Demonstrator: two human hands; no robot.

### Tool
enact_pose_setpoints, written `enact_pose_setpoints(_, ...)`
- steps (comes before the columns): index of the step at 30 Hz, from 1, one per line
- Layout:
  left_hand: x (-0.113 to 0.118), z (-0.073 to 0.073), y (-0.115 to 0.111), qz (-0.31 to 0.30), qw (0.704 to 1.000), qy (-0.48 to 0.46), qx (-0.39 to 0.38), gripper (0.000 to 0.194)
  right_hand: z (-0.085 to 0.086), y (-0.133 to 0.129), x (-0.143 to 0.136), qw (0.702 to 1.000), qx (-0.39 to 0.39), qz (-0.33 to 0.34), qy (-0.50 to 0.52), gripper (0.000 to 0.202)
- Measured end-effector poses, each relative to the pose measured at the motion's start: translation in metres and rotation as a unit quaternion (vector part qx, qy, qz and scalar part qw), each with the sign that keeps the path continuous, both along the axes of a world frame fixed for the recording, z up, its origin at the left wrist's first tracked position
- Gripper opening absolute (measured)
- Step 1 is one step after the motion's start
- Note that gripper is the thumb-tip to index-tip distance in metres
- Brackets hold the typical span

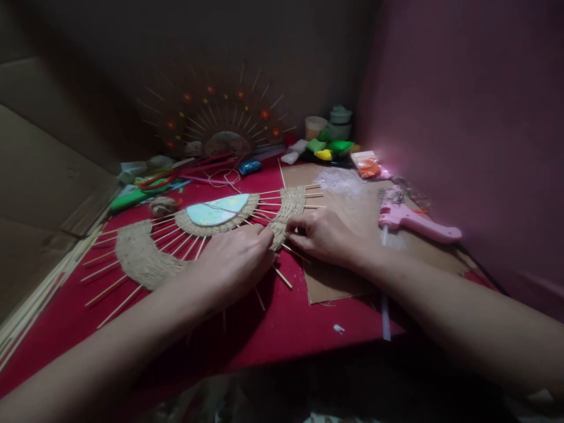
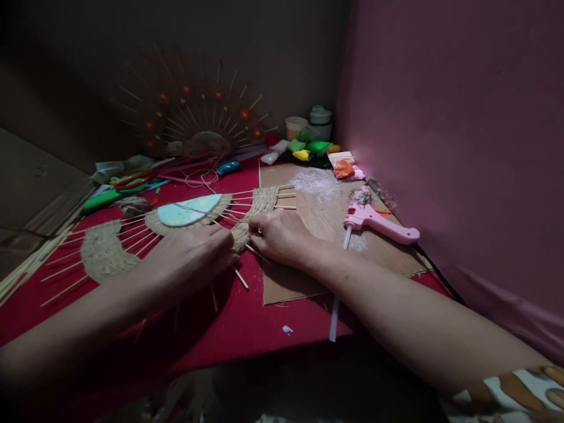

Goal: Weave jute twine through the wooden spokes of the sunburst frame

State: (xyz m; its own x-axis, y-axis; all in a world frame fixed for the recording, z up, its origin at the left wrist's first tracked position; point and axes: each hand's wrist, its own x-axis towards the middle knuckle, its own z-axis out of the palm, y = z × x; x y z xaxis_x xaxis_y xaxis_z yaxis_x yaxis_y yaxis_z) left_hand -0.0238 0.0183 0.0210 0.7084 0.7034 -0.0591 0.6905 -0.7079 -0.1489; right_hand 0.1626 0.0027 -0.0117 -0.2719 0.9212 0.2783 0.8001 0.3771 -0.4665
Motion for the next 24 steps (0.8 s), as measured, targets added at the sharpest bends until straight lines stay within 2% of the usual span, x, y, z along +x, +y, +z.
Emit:
enact_pose_setpoints(5, 0.008, -0.009, -0.004, 0.038, 0.999, 0.024, 0.013, 0.017, 0.001, 0.0, 0.001, 1.0, 0.002, 0.007, -0.005, 0.012)
enact_pose_setpoints(10, 0.003, -0.017, -0.008, 0.017, 0.998, 0.001, 0.054, 0.019, 0.01, 0.002, 0.008, 1.0, -0.005, 0.008, -0.009, 0.012)
enact_pose_setpoints(13, 0.001, -0.021, -0.009, 0.016, 0.997, -0.011, 0.073, 0.017, 0.02, 0.002, 0.016, 0.999, -0.003, 0.041, -0.016, 0.011)
enact_pose_setpoints(18, 0.001, -0.021, -0.009, 0.019, 0.995, -0.011, 0.095, 0.018, 0.037, -0.001, 0.026, 0.995, -0.041, 0.096, 0.011, 0.013)
enact_pose_setpoints(24, -0.002, -0.02, -0.009, 0.013, 0.994, -0.002, 0.106, 0.021, 0.039, -0.002, 0.03, 0.987, -0.073, 0.126, -0.061, 0.016)
